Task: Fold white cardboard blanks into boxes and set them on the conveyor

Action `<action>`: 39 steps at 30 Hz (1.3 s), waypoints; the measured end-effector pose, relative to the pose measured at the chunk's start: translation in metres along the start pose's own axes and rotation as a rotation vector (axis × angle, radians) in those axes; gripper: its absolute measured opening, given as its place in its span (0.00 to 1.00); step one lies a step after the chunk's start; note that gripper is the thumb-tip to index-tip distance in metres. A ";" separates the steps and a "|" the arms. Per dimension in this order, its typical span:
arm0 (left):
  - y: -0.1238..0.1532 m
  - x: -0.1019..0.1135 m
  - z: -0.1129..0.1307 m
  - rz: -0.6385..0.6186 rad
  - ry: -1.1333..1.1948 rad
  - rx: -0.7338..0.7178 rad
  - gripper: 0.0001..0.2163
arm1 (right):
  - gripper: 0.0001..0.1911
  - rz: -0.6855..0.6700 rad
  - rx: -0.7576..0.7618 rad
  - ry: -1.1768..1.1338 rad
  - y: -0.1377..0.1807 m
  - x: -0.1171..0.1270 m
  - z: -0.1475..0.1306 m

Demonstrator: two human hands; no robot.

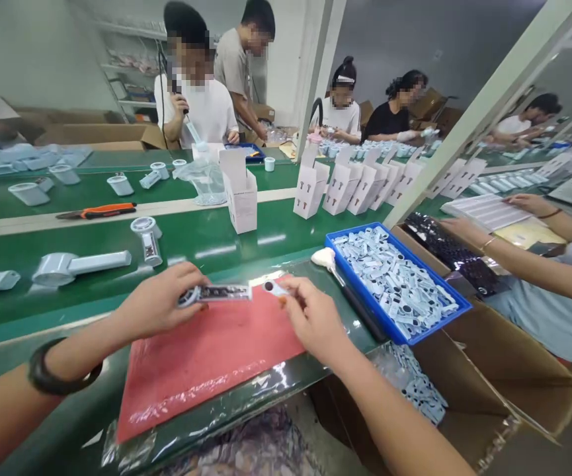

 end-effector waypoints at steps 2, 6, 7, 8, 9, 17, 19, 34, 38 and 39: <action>0.022 -0.012 0.028 -0.047 0.077 -0.126 0.10 | 0.11 -0.115 -0.002 -0.071 0.012 -0.023 -0.018; 0.043 -0.033 0.054 -0.019 0.089 -0.199 0.08 | 0.06 -0.243 -0.045 -0.011 0.022 -0.057 -0.028; 0.044 -0.035 0.054 0.012 0.096 -0.198 0.09 | 0.06 -0.254 -0.060 0.036 0.023 -0.063 -0.028; 0.045 -0.035 0.054 0.045 0.119 -0.201 0.10 | 0.05 -0.260 -0.076 0.087 0.023 -0.068 -0.028; 0.046 -0.034 0.054 0.078 0.155 -0.212 0.12 | 0.05 -0.260 -0.089 0.135 0.023 -0.071 -0.029; 0.043 -0.034 0.057 0.155 0.314 -0.195 0.05 | 0.09 -0.168 0.012 0.262 0.023 -0.078 -0.032; 0.042 -0.037 0.059 0.139 0.293 -0.173 0.04 | 0.09 -0.134 0.042 0.124 0.024 -0.079 -0.018; 0.087 -0.049 0.078 0.222 0.186 -0.195 0.12 | 0.22 -0.428 0.138 0.024 0.053 -0.087 -0.014; 0.087 -0.051 0.082 0.269 0.152 -0.163 0.12 | 0.19 -0.378 0.146 0.076 0.055 -0.091 -0.011; 0.087 -0.051 0.083 0.274 0.144 -0.174 0.12 | 0.19 -0.382 0.167 0.082 0.055 -0.092 -0.010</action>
Point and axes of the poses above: each hand's wrist, its own y-axis away from the middle knuckle, its own x-axis out of the back of the hand, z = x × y, the point moved 5 cm from there along -y, towards the middle knuckle
